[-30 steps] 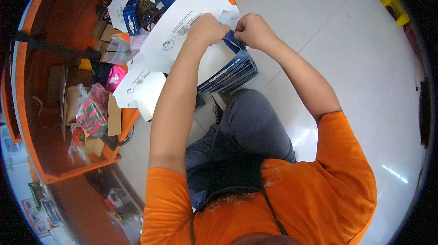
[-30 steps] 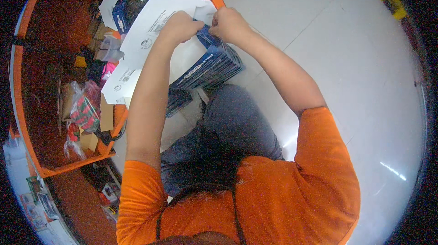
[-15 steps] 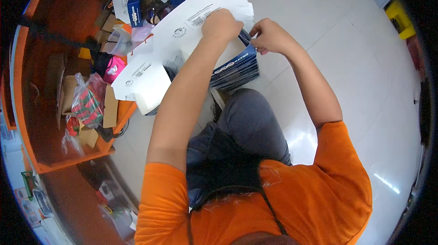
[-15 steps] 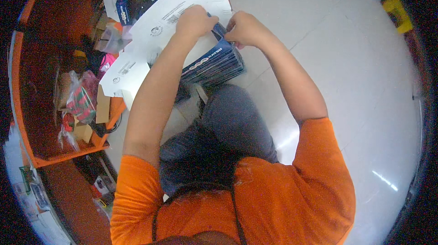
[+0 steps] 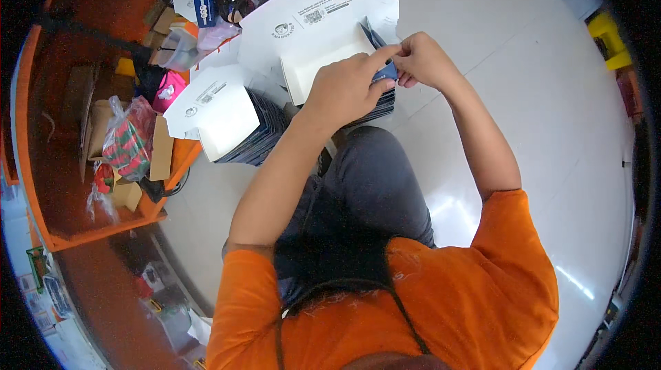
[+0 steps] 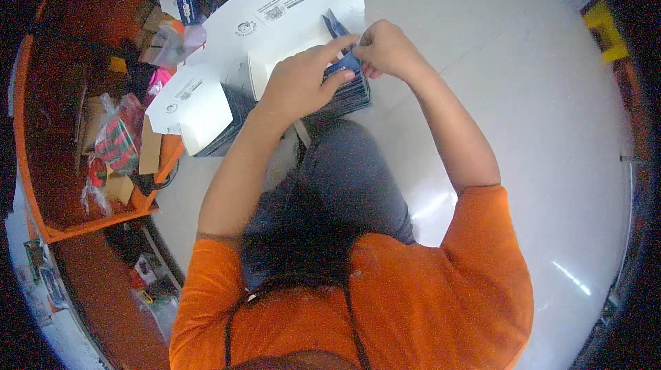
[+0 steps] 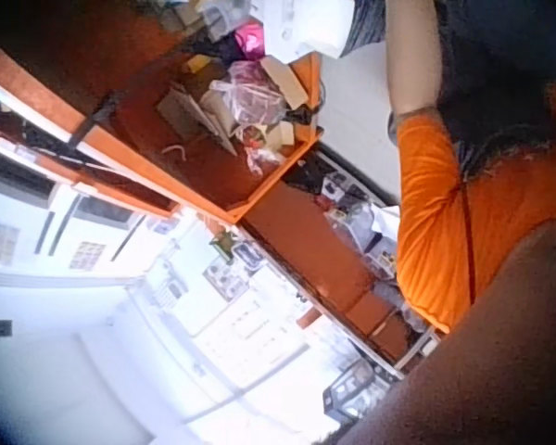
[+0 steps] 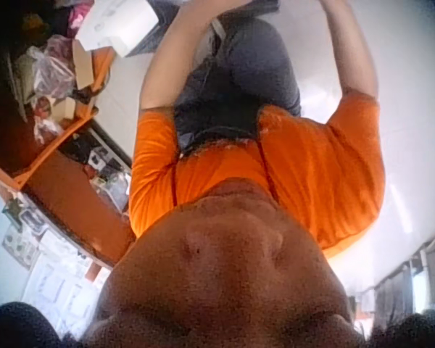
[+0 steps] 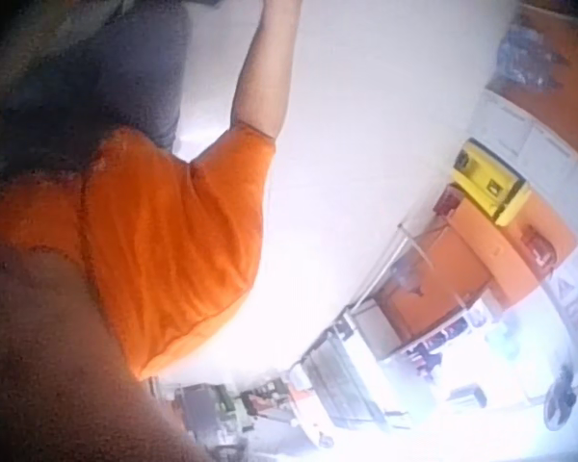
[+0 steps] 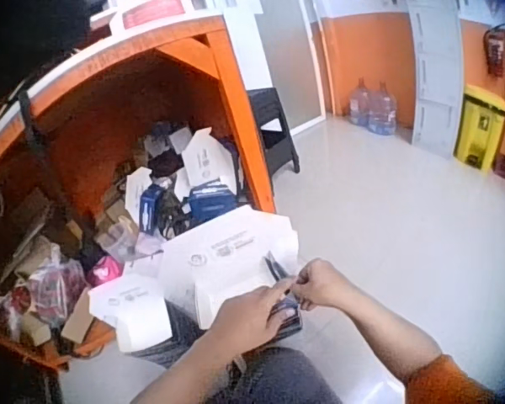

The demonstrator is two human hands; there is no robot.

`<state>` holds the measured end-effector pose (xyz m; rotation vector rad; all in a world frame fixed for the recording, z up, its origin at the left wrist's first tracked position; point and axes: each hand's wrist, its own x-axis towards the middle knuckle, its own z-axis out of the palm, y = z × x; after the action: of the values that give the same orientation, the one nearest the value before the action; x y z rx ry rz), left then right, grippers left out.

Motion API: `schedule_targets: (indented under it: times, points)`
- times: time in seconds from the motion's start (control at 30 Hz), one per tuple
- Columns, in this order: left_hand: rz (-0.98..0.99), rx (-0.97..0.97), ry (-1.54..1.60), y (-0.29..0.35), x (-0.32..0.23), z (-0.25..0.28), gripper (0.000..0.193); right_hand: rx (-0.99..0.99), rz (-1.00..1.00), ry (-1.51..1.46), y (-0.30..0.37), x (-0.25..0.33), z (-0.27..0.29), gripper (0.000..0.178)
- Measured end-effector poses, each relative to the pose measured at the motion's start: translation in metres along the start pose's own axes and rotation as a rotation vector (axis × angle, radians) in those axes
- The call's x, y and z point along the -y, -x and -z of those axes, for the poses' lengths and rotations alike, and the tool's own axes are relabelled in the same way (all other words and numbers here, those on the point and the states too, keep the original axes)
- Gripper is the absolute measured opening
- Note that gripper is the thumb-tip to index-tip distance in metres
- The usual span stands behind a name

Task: Assembling blue and white cardboard boxes by hand while sitting on the floor.

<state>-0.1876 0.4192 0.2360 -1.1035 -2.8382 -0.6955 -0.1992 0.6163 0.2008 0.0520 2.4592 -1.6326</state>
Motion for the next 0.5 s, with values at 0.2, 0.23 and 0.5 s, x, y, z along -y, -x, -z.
schedule_targets:
  times: [0.2, 0.23, 0.5]
  points:
    - [-0.019, 0.169, -0.188, -0.007, -0.004, -0.009, 0.022, 0.094, -0.012, 0.133, 0.004, 0.001, 0.01, 0.011]
    - [-0.057, 0.132, -0.218, -0.007, -0.004, -0.011, 0.022, 0.09, -0.014, 0.137, 0.004, 0.001, 0.01, 0.011]
    - [-0.148, 0.106, -0.356, -0.005, -0.005, -0.01, 0.025, 0.088, -0.027, 0.121, 0.006, 0.002, 0.009, 0.008]
